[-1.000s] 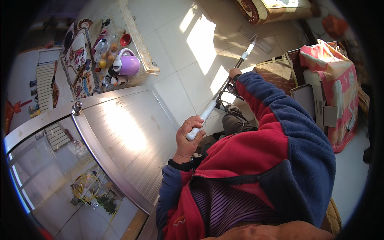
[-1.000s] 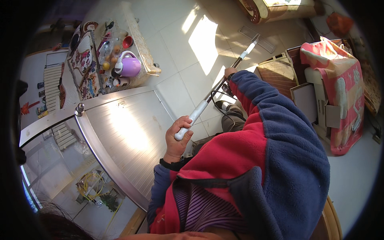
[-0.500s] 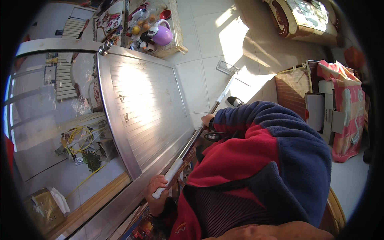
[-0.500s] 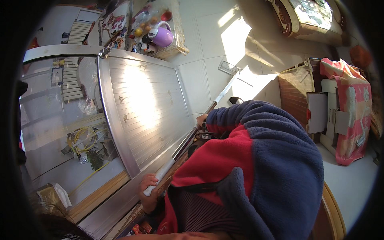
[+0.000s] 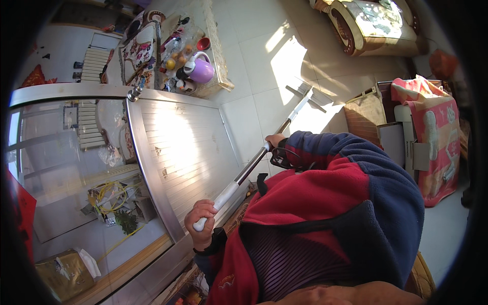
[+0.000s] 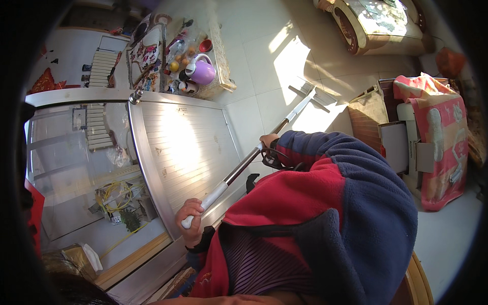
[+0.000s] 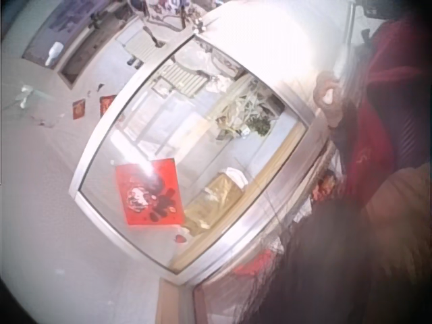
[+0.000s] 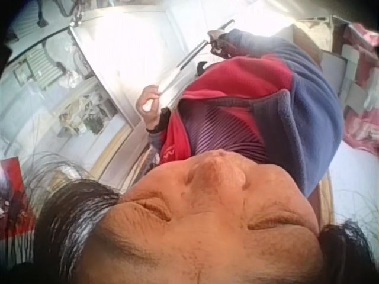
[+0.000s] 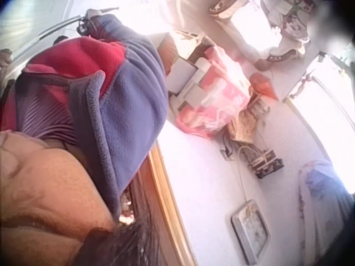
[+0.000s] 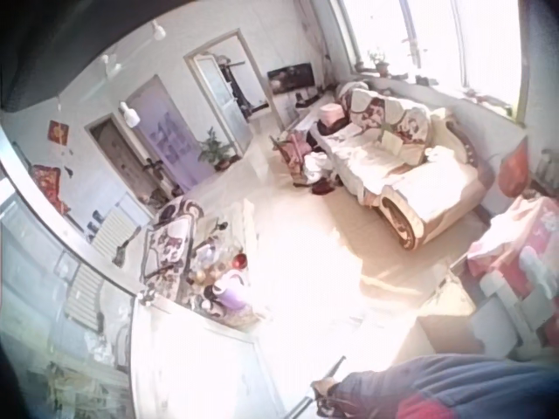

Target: The person mops tiled floors in a living area and a small shop, then rinses the mop head in a bucket outside. They use a long-handled mop to clean around furniture and shelves, moving between rooms and briefly stepping outdoors to rinse the mop.

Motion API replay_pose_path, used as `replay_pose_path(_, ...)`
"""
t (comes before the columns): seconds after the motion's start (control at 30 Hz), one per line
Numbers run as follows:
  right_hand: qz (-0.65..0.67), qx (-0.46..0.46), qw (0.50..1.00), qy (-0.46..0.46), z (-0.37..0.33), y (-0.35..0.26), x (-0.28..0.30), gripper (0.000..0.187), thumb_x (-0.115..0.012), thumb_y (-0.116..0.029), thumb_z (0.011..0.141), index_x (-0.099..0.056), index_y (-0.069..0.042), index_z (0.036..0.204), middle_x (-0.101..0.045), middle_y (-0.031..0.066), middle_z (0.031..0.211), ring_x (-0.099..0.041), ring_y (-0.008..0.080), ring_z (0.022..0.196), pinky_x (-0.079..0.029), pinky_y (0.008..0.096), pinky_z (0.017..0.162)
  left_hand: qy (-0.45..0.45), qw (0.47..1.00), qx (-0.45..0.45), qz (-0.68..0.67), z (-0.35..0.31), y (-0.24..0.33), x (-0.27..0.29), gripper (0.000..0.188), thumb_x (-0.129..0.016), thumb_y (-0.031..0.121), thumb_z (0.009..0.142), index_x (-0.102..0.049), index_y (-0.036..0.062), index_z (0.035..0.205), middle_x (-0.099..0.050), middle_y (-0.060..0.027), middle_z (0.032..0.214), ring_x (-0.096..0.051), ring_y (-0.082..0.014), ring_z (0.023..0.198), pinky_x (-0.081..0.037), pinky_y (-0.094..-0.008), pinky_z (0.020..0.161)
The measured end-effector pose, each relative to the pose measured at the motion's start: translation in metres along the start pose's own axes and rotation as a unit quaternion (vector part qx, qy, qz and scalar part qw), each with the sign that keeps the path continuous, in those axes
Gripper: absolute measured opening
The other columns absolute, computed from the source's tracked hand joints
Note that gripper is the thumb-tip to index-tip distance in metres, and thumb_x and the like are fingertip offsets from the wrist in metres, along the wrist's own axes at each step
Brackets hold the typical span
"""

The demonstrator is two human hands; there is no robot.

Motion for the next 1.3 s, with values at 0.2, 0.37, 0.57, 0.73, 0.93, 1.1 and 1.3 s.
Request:
replay_pose_path(0.2,0.375,-0.161,0.903,0.134,0.039,0.010,0.141,0.041,-0.048,-0.034,0.092,-0.057,-0.003,0.067,-0.056,0.0120,0.058,-0.054,0.0231,0.046,-0.043,0.0386,0.045,-0.172,0.983,-0.058,-0.032,0.123,-0.032,-0.114,0.016,-0.073,0.009,0.077,-0.059,0.0046,0.083,-0.065,-0.0088,0.092,-0.060,-0.0273,0.096,-0.047,-0.0379,0.087)
replay_pose_path(0.37,0.496,-0.176,0.832,0.178,0.046,-0.006,0.191,0.023,-0.057,-0.029,0.090,-0.052,-0.007,0.085,-0.051,0.0068,0.063,-0.053,0.0212,0.048,-0.042,0.0358,0.038,-0.219,0.971,-0.074,-0.064,0.175,-0.028,-0.161,0.014,-0.071,0.006,0.080,-0.058,0.0042,0.085,-0.063,-0.0071,0.096,-0.058,-0.0211,0.098,-0.045,-0.0325,0.088)
replay_pose_path(0.57,0.247,-0.137,0.955,0.096,0.071,-0.010,0.161,0.035,-0.046,-0.028,0.093,-0.060,-0.001,0.076,-0.060,0.0151,0.063,-0.060,0.0299,0.056,-0.049,0.0415,0.054,-0.155,0.983,0.042,-0.087,0.141,-0.043,-0.132,0.013,-0.069,0.002,0.080,-0.058,0.0047,0.085,-0.062,-0.0054,0.100,-0.057,-0.0162,0.098,-0.042,-0.0298,0.090)
replay_pose_path(0.73,-0.300,0.075,0.951,0.017,0.112,0.004,0.065,0.024,-0.056,-0.021,0.086,-0.068,-0.001,0.082,-0.069,0.0189,0.079,-0.068,0.0326,0.075,-0.054,0.0433,0.066,-0.084,0.993,0.068,-0.049,0.076,-0.046,-0.074,0.014,-0.069,0.001,0.077,-0.057,0.0046,0.084,-0.063,-0.0060,0.099,-0.058,-0.0190,0.099,-0.044,-0.0318,0.089)
replay_pose_path(0.93,-0.478,0.194,0.841,-0.161,0.137,0.023,-0.078,0.017,-0.065,-0.022,0.076,-0.072,-0.008,0.083,-0.069,0.0167,0.083,-0.067,0.0315,0.077,-0.053,0.0428,0.068,0.004,0.989,0.139,0.052,-0.022,-0.003,-0.004,0.013,-0.066,-0.002,0.069,-0.055,0.0030,0.075,-0.063,-0.0084,0.088,-0.059,-0.0245,0.097,-0.045,-0.0367,0.090)
replay_pose_path(1.1,-0.441,0.265,0.794,-0.323,0.071,-0.013,-0.156,0.019,-0.068,-0.025,0.075,-0.071,-0.013,0.090,-0.068,0.0120,0.081,-0.066,0.0285,0.079,-0.053,0.0407,0.071,0.093,0.990,0.089,0.062,-0.075,0.054,0.034,0.015,-0.069,-0.001,0.067,-0.055,0.0052,0.068,-0.065,-0.0076,0.079,-0.061,-0.0264,0.088,-0.048,-0.0366,0.082)
replay_pose_path(1.3,-0.310,0.236,0.841,-0.374,0.018,-0.048,-0.176,0.020,-0.069,-0.027,0.076,-0.068,-0.017,0.093,-0.067,0.0074,0.077,-0.064,0.0245,0.075,-0.050,0.0379,0.069,0.079,0.995,-0.016,0.062,-0.070,0.077,0.054,0.018,-0.071,0.014,0.070,-0.054,0.0077,0.067,-0.062,-0.0057,0.070,-0.060,-0.0251,0.079,-0.047,-0.0386,0.080)
Point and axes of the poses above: each hand's wrist, its own z-axis towards the middle knuckle, its own x-axis out of the back of the hand, y = z × x, the point moved 3 cm from there along z, towards the middle knuckle
